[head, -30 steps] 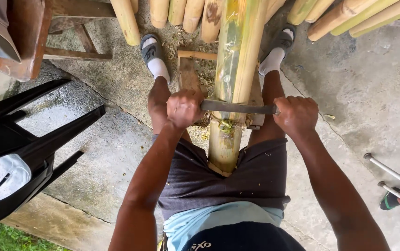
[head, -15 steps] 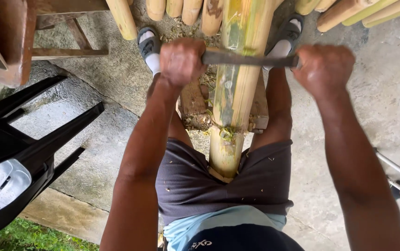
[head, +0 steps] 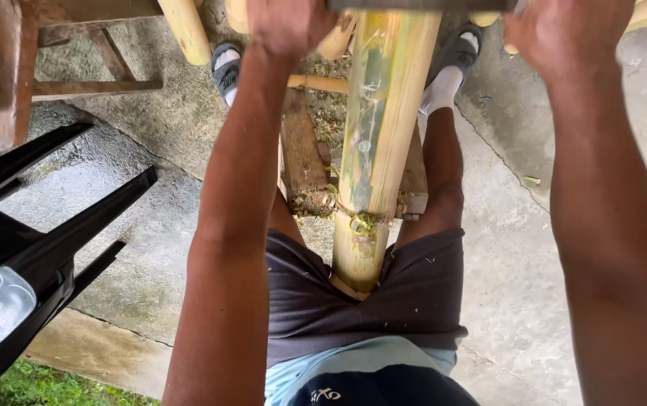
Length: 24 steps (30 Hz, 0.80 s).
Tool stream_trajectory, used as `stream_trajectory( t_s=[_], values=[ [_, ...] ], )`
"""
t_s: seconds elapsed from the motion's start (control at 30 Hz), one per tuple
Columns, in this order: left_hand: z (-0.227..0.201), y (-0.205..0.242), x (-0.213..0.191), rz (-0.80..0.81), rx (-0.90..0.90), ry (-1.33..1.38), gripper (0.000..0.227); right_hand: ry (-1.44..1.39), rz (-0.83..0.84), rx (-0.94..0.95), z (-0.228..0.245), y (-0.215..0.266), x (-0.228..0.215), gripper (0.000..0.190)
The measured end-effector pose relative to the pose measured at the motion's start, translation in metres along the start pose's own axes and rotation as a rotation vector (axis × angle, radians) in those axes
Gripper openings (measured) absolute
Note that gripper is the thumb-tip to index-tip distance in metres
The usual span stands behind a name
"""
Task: Scraping and cleaning the outer layer of a bamboo pole with a metal tool.
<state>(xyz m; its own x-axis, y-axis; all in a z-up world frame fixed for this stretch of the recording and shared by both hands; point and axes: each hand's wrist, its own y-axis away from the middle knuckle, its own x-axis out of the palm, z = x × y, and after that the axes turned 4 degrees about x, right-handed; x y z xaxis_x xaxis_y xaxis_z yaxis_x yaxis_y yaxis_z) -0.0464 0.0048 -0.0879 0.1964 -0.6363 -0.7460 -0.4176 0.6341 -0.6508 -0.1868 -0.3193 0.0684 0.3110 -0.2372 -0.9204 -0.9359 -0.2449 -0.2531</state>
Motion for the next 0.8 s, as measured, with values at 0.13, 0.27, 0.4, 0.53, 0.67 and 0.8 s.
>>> stream_trajectory(
  t_s=[0.13, 0.27, 0.4, 0.53, 0.67, 0.8],
  values=[
    [-0.073, 0.050, -0.070, 0.232, -0.338, 0.185, 0.029, -0.216, 0.210, 0.060, 0.039, 0.068, -0.026, 0.013],
    [-0.149, 0.102, -0.134, 0.302, -0.396, 0.236, 0.027, -0.197, 0.326, 0.080, 0.100, 0.120, -0.087, 0.026],
    [-0.168, 0.099, -0.163, 0.345, -0.427, 0.284, 0.026, -0.259, 0.372, 0.143, 0.120, 0.151, -0.106, 0.030],
    [-0.164, 0.096, -0.162, 0.360, -0.423, 0.288, 0.018, -0.238, 0.366, 0.144, 0.115, 0.150, -0.101, 0.026],
    [-0.136, 0.097, -0.124, 0.410, -0.416, 0.293, 0.015, -0.176, 0.384, 0.106, 0.092, 0.128, -0.072, 0.027],
    [-0.083, 0.071, -0.080, 0.373, -0.362, 0.244, 0.012, -0.126, 0.306, 0.074, 0.057, 0.083, -0.038, 0.031]
  ],
)
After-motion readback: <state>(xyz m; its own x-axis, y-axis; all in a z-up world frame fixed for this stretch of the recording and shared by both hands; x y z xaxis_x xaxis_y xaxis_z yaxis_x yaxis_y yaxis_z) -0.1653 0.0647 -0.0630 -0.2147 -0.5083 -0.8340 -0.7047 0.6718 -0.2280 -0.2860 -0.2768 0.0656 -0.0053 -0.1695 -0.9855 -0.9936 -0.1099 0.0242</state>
